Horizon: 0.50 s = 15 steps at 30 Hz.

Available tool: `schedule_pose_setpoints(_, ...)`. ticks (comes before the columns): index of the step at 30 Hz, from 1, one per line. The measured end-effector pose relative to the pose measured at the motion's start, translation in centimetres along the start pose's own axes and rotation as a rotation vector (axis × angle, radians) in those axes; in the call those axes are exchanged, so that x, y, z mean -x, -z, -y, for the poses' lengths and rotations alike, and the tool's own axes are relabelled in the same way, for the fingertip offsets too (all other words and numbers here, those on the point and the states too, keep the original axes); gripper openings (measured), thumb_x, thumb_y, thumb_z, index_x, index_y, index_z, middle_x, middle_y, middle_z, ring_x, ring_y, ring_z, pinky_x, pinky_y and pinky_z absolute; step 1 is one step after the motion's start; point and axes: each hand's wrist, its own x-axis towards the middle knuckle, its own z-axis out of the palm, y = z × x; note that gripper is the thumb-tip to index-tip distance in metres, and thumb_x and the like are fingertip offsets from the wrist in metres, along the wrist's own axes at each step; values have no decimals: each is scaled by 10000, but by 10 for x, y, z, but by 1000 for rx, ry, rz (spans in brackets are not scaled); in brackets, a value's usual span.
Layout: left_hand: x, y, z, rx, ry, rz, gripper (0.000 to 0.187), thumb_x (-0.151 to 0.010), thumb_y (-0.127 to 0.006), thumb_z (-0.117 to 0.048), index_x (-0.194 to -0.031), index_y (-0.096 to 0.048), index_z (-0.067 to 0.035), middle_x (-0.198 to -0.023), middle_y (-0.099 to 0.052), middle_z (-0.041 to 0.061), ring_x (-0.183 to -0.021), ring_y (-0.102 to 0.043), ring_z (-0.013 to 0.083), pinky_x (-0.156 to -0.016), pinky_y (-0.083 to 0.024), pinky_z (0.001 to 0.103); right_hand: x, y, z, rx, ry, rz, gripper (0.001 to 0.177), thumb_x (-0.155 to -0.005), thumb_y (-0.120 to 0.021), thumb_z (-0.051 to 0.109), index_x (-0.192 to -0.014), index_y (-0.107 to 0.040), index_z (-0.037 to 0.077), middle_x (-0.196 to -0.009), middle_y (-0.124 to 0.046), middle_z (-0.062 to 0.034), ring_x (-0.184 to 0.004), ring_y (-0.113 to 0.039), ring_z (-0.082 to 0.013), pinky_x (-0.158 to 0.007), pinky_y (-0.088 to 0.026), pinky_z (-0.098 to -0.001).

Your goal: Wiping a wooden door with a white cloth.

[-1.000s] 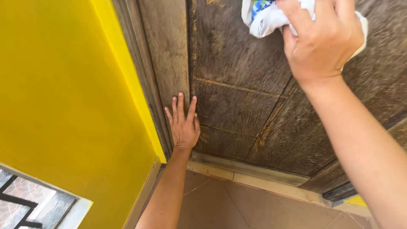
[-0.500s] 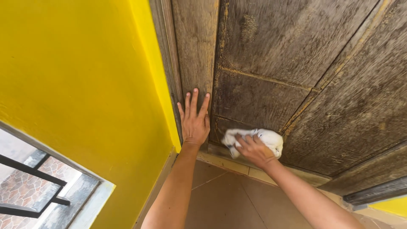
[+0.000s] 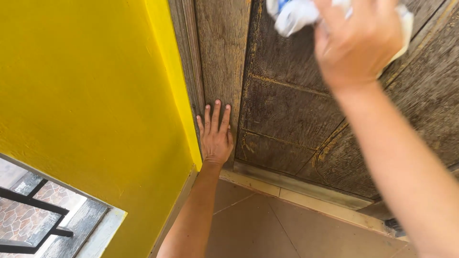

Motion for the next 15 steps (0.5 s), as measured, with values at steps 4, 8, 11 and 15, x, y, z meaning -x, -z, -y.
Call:
schedule_pose_setpoints(4, -3, 10, 1, -36, -6, 15, 735, -929, -581, -118, -1615, -343, -236, -1703, -234, 50, -1560, -230, 357, -1248, -118, 661, 55, -20, 60, -32, -90, 41, 242, -1103, -676, 386, -1087, -789, 173, -978, -721, -39, -703, -588, -147, -509, -423, -285)
schedule_pose_setpoints(8, 5, 10, 9, -24, 10, 24, 731, -921, -597, -118, -1607, -352, -185, -1703, -245, 52, -1569, -223, 350, -1249, -124, 652, 117, 5, 126, -261, 35, 207, 181, -956, -664, 209, -1092, -767, 268, -1235, -758, 5, -761, -629, -160, -577, -513, -257)
schedule_pose_setpoints(11, 12, 19, 15, -57, 21, 121, 738, -890, -587, -114, -1594, -368, -143, -1695, -252, 54, -1568, -226, 331, -1243, -131, 649, 175, 4, 163, -446, 160, 356, 203, -871, -661, 195, -1056, -744, 193, -1319, -685, -8, -886, -654, -199, -688, -574, -287)
schedule_pose_setpoints(15, 29, 12, 23, -86, -9, 118, 682, -933, -580, -135, -1581, -367, -121, -1692, -247, 60, -1563, -216, 314, -1235, -127, 628, 202, 0, 171, -503, 298, 399, 239, -780, -650, 219, -1006, -723, 196, -1314, -645, -32, -963, -665, -261, -776, -612, -370)
